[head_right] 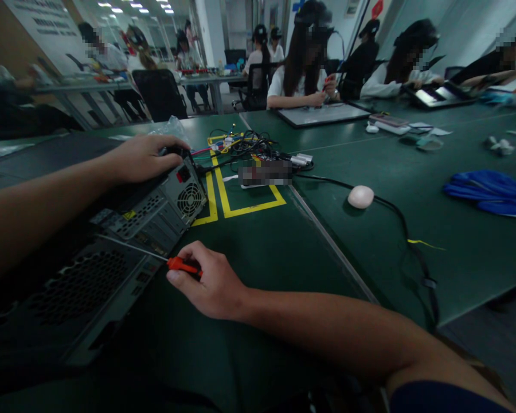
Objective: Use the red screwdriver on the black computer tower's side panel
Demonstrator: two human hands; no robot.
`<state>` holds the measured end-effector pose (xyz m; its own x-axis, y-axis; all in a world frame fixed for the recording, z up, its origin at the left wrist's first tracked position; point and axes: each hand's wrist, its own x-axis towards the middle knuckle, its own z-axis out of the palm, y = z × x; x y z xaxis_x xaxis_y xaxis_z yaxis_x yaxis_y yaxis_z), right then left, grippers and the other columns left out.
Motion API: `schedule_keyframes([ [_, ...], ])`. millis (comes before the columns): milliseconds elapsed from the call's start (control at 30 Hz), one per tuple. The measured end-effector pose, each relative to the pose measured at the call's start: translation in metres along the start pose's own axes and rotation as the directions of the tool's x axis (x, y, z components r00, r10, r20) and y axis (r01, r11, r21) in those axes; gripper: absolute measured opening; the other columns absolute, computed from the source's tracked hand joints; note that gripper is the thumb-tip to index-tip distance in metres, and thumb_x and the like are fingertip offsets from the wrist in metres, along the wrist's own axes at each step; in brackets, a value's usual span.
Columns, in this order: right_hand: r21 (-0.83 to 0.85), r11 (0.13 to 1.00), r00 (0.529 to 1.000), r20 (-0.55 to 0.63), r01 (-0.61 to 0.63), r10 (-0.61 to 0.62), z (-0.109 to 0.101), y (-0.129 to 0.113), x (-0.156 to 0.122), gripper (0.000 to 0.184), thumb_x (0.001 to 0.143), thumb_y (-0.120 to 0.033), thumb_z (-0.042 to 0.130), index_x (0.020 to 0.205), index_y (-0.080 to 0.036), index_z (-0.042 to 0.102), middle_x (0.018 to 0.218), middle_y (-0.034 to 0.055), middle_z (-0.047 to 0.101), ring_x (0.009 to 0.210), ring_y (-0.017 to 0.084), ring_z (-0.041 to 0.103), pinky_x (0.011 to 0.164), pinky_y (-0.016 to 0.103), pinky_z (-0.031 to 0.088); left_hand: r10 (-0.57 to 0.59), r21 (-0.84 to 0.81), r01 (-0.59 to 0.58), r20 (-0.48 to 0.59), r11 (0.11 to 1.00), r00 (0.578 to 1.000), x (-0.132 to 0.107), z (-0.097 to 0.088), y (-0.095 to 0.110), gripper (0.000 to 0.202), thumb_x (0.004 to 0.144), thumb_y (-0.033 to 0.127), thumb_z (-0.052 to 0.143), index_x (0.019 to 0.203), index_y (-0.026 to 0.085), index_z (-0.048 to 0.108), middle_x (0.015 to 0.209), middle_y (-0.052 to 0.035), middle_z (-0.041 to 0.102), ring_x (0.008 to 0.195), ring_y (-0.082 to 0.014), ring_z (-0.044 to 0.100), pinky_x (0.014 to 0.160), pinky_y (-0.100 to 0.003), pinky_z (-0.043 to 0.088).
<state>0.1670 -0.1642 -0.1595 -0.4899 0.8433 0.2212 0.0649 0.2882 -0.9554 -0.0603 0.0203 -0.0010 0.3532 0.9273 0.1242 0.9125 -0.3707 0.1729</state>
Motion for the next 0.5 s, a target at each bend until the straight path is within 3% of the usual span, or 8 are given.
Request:
schedule_keyframes([
  [167,0.005,1.0,1.0,-0.005,0.003,-0.003,0.001,-0.0002,-0.0001,0.028,0.109,-0.047,0.087,0.115,-0.028,0.067,0.103,-0.0009,0.075,0.088,0.021,0.067,0.092,0.038,0.06,0.009,0.028,-0.009,0.0,1.0,1.0,0.0011,0.0007,0.0007,0.082,0.1,0.05,0.058,0.171,0.017,0.083,0.168,-0.0178,0.087,0.146,-0.0462,0.081,0.135,-0.061,0.06],
  [500,-0.008,0.996,0.996,0.011,0.094,-0.094,0.0012,0.0049,0.0002,0.028,0.122,-0.051,0.074,0.115,-0.024,0.075,0.103,0.0028,0.075,0.088,0.022,0.068,0.088,0.037,0.058,0.009,0.029,-0.009,-0.009,1.0,1.0,0.0011,0.002,0.0008,0.08,0.101,0.049,0.056,0.17,0.017,0.083,0.167,-0.017,0.087,0.145,-0.0444,0.081,0.135,-0.059,0.06],
])
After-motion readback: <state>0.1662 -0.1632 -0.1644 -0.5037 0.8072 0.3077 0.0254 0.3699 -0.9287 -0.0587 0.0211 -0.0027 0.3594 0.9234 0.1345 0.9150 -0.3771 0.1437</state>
